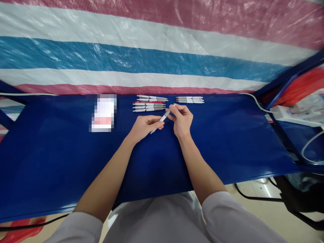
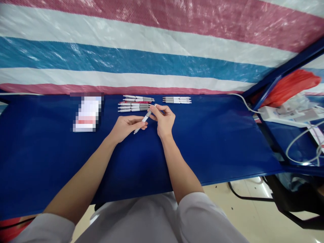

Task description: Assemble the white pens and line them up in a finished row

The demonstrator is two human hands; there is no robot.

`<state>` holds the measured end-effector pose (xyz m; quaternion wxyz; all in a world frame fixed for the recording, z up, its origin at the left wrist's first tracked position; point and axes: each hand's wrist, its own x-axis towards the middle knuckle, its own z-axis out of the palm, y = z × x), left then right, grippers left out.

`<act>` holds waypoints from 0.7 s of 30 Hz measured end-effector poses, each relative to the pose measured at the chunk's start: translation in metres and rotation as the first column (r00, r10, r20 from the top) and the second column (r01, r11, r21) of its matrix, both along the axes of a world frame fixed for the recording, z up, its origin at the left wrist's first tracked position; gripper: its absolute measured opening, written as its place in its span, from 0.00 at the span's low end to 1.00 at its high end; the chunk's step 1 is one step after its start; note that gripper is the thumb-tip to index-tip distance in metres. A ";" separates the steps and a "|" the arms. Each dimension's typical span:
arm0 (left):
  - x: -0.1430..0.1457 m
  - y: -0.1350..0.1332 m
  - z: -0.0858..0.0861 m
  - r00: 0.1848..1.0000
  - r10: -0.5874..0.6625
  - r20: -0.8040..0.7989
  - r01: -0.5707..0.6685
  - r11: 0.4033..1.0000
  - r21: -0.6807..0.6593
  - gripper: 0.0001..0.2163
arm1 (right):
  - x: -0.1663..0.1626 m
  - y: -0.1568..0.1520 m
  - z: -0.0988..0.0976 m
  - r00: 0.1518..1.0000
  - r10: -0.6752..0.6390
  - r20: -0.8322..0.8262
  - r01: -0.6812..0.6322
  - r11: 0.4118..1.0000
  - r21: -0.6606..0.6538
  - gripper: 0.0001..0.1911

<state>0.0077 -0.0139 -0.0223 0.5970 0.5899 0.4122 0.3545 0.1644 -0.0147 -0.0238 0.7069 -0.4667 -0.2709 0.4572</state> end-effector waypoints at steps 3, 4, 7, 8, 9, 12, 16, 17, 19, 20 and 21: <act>0.003 -0.001 -0.004 0.994 0.075 -0.077 -0.067 0.993 0.095 0.16 | 0.000 0.004 -0.002 1.000 -0.010 -0.003 0.010 1.000 -0.020 0.15; 0.004 -0.001 -0.005 0.992 0.089 -0.091 -0.079 0.991 0.108 0.16 | 0.000 0.004 -0.002 1.000 0.002 -0.015 -0.002 1.000 -0.027 0.15; 0.003 0.000 -0.005 0.989 0.092 -0.116 -0.079 0.991 0.111 0.15 | 0.000 0.005 -0.002 0.998 0.044 -0.051 -0.047 0.998 -0.048 0.15; 0.003 0.000 -0.004 0.989 0.079 -0.124 -0.066 0.993 0.103 0.15 | 0.001 0.005 -0.002 0.997 0.053 -0.057 -0.056 0.997 -0.053 0.15; 0.002 0.000 -0.003 0.990 0.061 -0.131 -0.050 0.995 0.091 0.14 | 0.001 0.004 -0.002 0.997 0.059 -0.059 -0.062 0.996 -0.057 0.15; 0.001 0.000 0.000 0.992 0.013 -0.129 -0.006 0.999 0.053 0.13 | 0.001 0.003 -0.001 0.996 0.069 -0.060 -0.073 0.995 -0.065 0.14; 0.000 0.001 0.000 0.995 -0.037 -0.095 0.038 0.999 0.010 0.13 | 0.001 0.002 -0.002 0.996 0.088 -0.021 -0.090 0.992 -0.083 0.13; -0.001 0.001 0.000 0.995 -0.049 -0.087 0.049 0.999 -0.001 0.13 | 0.001 0.002 -0.002 0.995 0.094 -0.016 -0.095 0.992 -0.083 0.13; -0.002 0.001 0.001 0.994 -0.076 -0.075 0.074 0.997 -0.025 0.13 | 0.002 0.003 -0.003 0.994 0.109 -0.021 -0.110 0.992 -0.063 0.12; -0.003 0.000 0.002 0.994 -0.089 -0.070 0.086 0.996 -0.036 0.13 | 0.002 0.002 -0.003 0.993 0.119 -0.027 -0.120 0.992 -0.047 0.11; -0.003 0.000 0.004 0.993 -0.101 -0.064 0.098 0.994 -0.046 0.13 | 0.003 0.002 -0.003 0.991 0.129 -0.034 -0.130 0.991 -0.029 0.11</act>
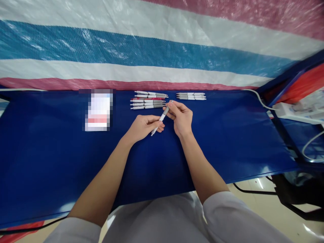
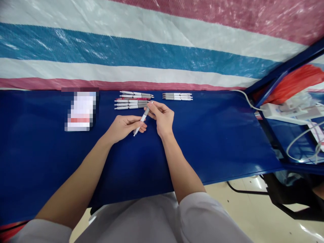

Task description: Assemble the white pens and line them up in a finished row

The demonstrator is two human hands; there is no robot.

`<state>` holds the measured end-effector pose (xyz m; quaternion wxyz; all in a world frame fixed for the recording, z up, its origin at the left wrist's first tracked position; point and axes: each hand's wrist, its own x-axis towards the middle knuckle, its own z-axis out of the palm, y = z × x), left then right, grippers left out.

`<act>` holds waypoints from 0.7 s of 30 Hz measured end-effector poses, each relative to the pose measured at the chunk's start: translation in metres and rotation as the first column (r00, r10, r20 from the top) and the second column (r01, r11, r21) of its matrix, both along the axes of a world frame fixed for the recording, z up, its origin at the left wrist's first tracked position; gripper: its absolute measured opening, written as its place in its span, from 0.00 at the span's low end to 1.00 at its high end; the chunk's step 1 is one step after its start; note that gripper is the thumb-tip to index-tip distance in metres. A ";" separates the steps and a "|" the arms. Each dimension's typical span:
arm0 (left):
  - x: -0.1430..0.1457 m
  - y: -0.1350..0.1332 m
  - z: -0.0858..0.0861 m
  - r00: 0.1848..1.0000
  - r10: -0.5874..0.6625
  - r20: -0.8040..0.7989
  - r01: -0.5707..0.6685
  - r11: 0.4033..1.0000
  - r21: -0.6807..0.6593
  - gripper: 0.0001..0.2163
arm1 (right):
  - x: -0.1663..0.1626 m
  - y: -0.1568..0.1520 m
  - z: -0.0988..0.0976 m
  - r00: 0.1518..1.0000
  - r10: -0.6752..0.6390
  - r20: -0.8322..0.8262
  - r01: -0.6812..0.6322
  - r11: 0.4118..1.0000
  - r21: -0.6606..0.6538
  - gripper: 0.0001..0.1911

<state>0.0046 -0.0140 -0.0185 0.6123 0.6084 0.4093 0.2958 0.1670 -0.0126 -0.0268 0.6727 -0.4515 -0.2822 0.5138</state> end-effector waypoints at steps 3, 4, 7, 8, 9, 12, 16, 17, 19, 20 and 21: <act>-0.002 -0.002 0.004 0.999 -0.030 0.026 0.031 0.999 -0.024 0.12 | 0.001 -0.002 0.002 1.000 0.028 -0.012 -0.027 0.999 0.037 0.10; -0.002 -0.002 0.005 0.999 -0.038 0.036 0.039 0.999 -0.032 0.12 | 0.001 -0.003 0.003 0.999 0.036 -0.009 -0.035 0.998 0.044 0.10; -0.003 -0.003 0.009 0.996 -0.066 0.057 0.070 0.995 -0.065 0.13 | 0.001 -0.006 0.007 0.999 0.052 0.006 -0.052 0.997 0.060 0.11; -0.004 -0.004 0.011 0.995 -0.078 0.061 0.083 0.994 -0.078 0.13 | 0.001 -0.006 0.007 0.999 0.053 0.005 -0.053 0.997 0.062 0.11; -0.004 -0.004 0.012 0.994 -0.093 0.065 0.099 0.991 -0.091 0.12 | 0.001 -0.007 0.008 0.999 0.053 -0.002 -0.053 0.997 0.064 0.12; -0.005 -0.005 0.015 0.986 -0.146 0.086 0.155 0.981 -0.120 0.11 | 0.001 -0.007 0.008 0.997 0.060 -0.037 -0.058 0.996 0.070 0.13; -0.007 -0.004 0.013 0.969 -0.192 0.153 0.217 0.961 -0.169 0.11 | 0.000 -0.006 0.007 0.991 0.097 -0.093 -0.090 0.993 0.077 0.13; -0.007 -0.003 0.012 0.964 -0.198 0.175 0.230 0.955 -0.187 0.11 | 0.000 -0.005 0.007 0.989 0.107 -0.105 -0.099 0.992 0.080 0.13; -0.007 -0.002 0.009 0.959 -0.200 0.200 0.241 0.947 -0.212 0.12 | 0.000 -0.005 0.007 0.987 0.112 -0.118 -0.103 0.991 0.084 0.14; -0.007 -0.002 0.008 0.962 -0.190 0.196 0.231 0.949 -0.215 0.12 | 0.000 -0.004 0.007 0.987 0.108 -0.119 -0.099 0.992 0.082 0.14; -0.006 -0.002 0.007 0.968 -0.170 0.183 0.207 0.956 -0.209 0.12 | 0.000 -0.004 0.006 0.988 0.098 -0.118 -0.089 0.993 0.080 0.14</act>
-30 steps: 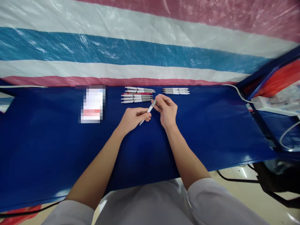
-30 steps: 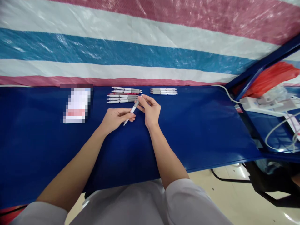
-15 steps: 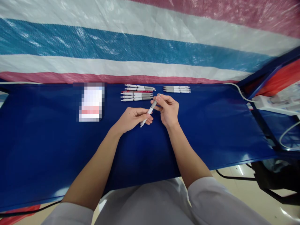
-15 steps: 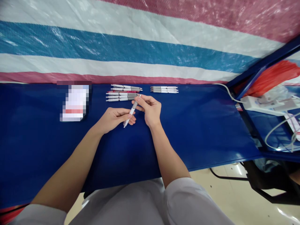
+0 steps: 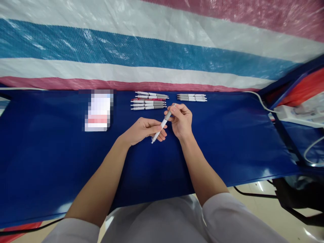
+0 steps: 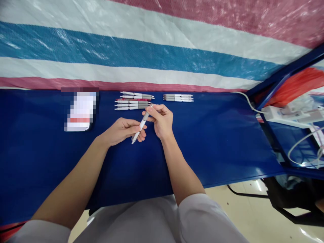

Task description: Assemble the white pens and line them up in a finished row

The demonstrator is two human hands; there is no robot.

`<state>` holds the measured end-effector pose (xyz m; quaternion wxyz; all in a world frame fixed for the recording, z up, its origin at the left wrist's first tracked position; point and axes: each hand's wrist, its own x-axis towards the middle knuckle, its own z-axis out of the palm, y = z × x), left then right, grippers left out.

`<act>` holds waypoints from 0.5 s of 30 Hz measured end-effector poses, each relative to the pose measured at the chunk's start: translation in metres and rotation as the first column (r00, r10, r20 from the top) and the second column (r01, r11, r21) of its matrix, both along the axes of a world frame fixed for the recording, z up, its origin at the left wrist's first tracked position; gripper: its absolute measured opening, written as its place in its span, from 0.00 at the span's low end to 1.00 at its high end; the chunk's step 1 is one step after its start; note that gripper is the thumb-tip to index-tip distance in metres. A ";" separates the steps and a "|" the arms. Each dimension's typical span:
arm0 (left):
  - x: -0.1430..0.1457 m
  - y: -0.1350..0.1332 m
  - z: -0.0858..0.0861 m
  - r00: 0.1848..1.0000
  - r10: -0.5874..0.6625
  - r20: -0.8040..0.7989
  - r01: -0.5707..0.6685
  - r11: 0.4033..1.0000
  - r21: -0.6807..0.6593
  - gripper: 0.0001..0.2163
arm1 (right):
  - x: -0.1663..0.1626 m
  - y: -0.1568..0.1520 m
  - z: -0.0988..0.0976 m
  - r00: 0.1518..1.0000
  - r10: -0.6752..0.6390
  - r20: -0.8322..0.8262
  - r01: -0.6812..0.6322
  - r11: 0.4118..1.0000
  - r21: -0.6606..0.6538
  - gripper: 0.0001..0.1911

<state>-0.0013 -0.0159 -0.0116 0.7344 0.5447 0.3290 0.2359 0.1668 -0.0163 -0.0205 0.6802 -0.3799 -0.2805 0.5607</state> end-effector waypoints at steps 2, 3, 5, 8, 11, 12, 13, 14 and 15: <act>0.003 0.000 -0.002 0.996 0.081 -0.031 -0.080 0.996 0.049 0.12 | 0.000 0.001 -0.001 0.999 -0.031 0.015 0.031 1.000 -0.004 0.14; 0.004 0.000 -0.003 0.990 0.134 -0.042 -0.130 0.988 0.084 0.12 | 0.000 0.002 -0.001 0.998 -0.048 0.028 0.048 0.999 -0.002 0.14; 0.007 0.000 -0.006 0.971 0.238 -0.038 -0.230 0.961 0.156 0.14 | 0.000 0.003 -0.002 0.995 -0.079 0.066 0.079 0.997 0.010 0.14; 0.010 0.001 -0.008 0.940 0.340 -0.016 -0.326 0.915 0.239 0.15 | 0.000 0.003 -0.002 0.986 -0.092 0.142 0.090 0.996 0.018 0.15; 0.011 0.002 -0.010 0.930 0.367 -0.035 -0.342 0.895 0.285 0.14 | 0.000 0.004 -0.003 0.977 -0.103 0.189 0.105 0.994 0.003 0.16; 0.011 0.001 -0.011 0.929 0.368 -0.049 -0.339 0.894 0.293 0.15 | -0.001 0.004 -0.003 0.975 -0.114 0.190 0.117 0.993 -0.005 0.17; 0.012 0.001 -0.012 0.927 0.370 -0.062 -0.336 0.893 0.299 0.15 | -0.001 0.004 -0.003 0.974 -0.127 0.185 0.132 0.991 -0.012 0.17; 0.012 0.001 -0.012 0.924 0.377 -0.071 -0.340 0.890 0.306 0.16 | -0.001 0.005 -0.003 0.974 -0.140 0.176 0.145 0.989 -0.018 0.17; 0.013 0.000 -0.013 0.918 0.390 -0.077 -0.349 0.882 0.316 0.17 | -0.001 0.005 -0.004 0.975 -0.150 0.166 0.156 0.987 -0.026 0.17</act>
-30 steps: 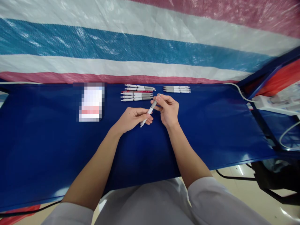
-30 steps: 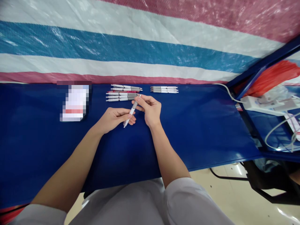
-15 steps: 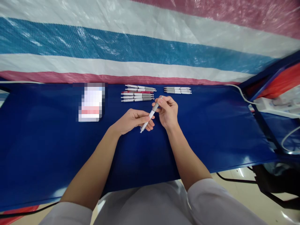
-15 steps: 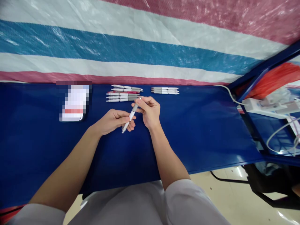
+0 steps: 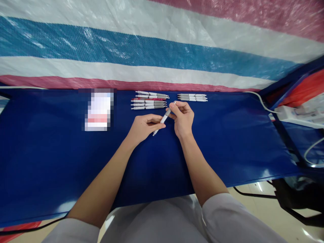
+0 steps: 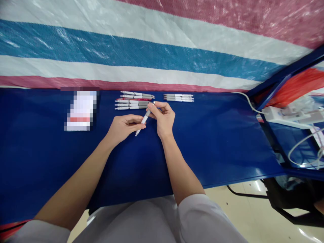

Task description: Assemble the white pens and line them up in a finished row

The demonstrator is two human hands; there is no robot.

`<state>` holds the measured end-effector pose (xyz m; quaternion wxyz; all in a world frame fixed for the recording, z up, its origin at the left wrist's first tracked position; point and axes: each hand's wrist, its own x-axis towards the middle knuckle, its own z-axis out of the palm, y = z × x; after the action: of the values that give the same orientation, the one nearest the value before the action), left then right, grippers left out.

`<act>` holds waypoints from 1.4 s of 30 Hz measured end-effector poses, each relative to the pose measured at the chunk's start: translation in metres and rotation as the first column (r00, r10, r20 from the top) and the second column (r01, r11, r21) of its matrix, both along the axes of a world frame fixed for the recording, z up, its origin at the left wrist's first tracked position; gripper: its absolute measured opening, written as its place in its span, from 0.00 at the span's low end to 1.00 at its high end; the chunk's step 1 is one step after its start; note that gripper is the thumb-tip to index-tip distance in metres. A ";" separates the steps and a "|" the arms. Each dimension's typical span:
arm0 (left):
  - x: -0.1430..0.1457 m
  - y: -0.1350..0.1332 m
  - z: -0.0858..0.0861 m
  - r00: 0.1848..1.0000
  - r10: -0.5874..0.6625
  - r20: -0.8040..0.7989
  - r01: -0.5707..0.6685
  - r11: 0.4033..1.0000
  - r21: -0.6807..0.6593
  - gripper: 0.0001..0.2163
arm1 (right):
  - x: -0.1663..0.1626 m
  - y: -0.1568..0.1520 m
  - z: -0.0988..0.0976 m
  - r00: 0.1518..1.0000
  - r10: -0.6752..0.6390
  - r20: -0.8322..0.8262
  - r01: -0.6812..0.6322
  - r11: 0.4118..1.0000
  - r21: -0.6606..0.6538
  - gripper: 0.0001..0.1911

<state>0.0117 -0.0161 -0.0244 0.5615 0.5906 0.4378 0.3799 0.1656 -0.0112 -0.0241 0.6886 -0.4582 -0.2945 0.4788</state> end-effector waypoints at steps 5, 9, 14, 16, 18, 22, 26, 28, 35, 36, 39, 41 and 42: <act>0.006 -0.004 -0.002 0.996 0.061 -0.063 -0.056 0.995 0.079 0.17 | 0.001 0.002 0.000 0.999 -0.037 -0.026 0.036 0.998 -0.043 0.19; 0.009 -0.006 -0.003 0.993 0.039 -0.112 -0.024 0.991 0.134 0.16 | 0.001 0.003 0.000 0.998 -0.057 -0.026 0.056 0.998 -0.038 0.18; 0.008 -0.005 -0.002 0.990 0.046 -0.131 -0.032 0.994 0.106 0.14 | 0.002 0.003 0.000 0.999 -0.002 -0.045 0.001 1.000 -0.022 0.17; 0.005 -0.004 0.000 0.989 0.029 -0.144 -0.021 0.998 0.057 0.15 | 0.002 0.003 0.000 0.998 0.033 -0.060 -0.035 0.999 -0.036 0.17; 0.002 -0.004 0.003 0.989 -0.011 -0.149 0.014 1.000 0.020 0.14 | 0.003 0.003 0.000 0.997 0.057 -0.061 -0.059 0.997 -0.046 0.17; -0.002 -0.003 0.011 0.988 -0.082 -0.133 0.078 0.996 -0.032 0.11 | 0.002 0.002 0.002 0.997 0.061 -0.051 -0.063 0.997 -0.054 0.15; -0.004 -0.004 0.013 0.986 -0.155 -0.056 0.149 0.983 -0.105 0.10 | 0.001 -0.001 0.005 0.996 0.071 -0.057 -0.073 0.997 -0.025 0.13; -0.004 -0.004 0.013 0.983 -0.185 -0.005 0.182 0.972 -0.148 0.11 | 0.002 -0.002 0.006 0.993 0.086 -0.077 -0.087 0.996 -0.014 0.13; -0.005 -0.005 0.010 0.961 -0.245 0.131 0.271 0.932 -0.242 0.14 | 0.004 -0.003 0.008 0.987 0.123 -0.106 -0.125 0.992 -0.016 0.14; -0.005 -0.004 0.010 0.961 -0.240 0.140 0.268 0.931 -0.249 0.14 | 0.004 -0.002 0.008 0.987 0.119 -0.107 -0.120 0.993 -0.008 0.14; -0.003 -0.002 0.009 0.974 -0.179 0.140 0.210 0.944 -0.253 0.15 | 0.003 -0.002 0.008 0.990 0.094 -0.104 -0.093 0.996 0.013 0.13; -0.002 -0.001 0.010 0.986 -0.121 0.117 0.146 0.963 -0.228 0.16 | 0.003 -0.001 0.008 0.993 0.075 -0.092 -0.075 0.997 0.010 0.13; -0.002 -0.001 0.009 0.990 -0.094 0.101 0.114 0.972 -0.206 0.17 | 0.002 -0.001 0.008 0.994 0.067 -0.083 -0.067 0.998 0.003 0.13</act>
<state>0.0100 -0.0169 -0.0149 0.6592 0.5321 0.4183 0.3277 0.1680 -0.0120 -0.0165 0.6837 -0.4279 -0.2808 0.5203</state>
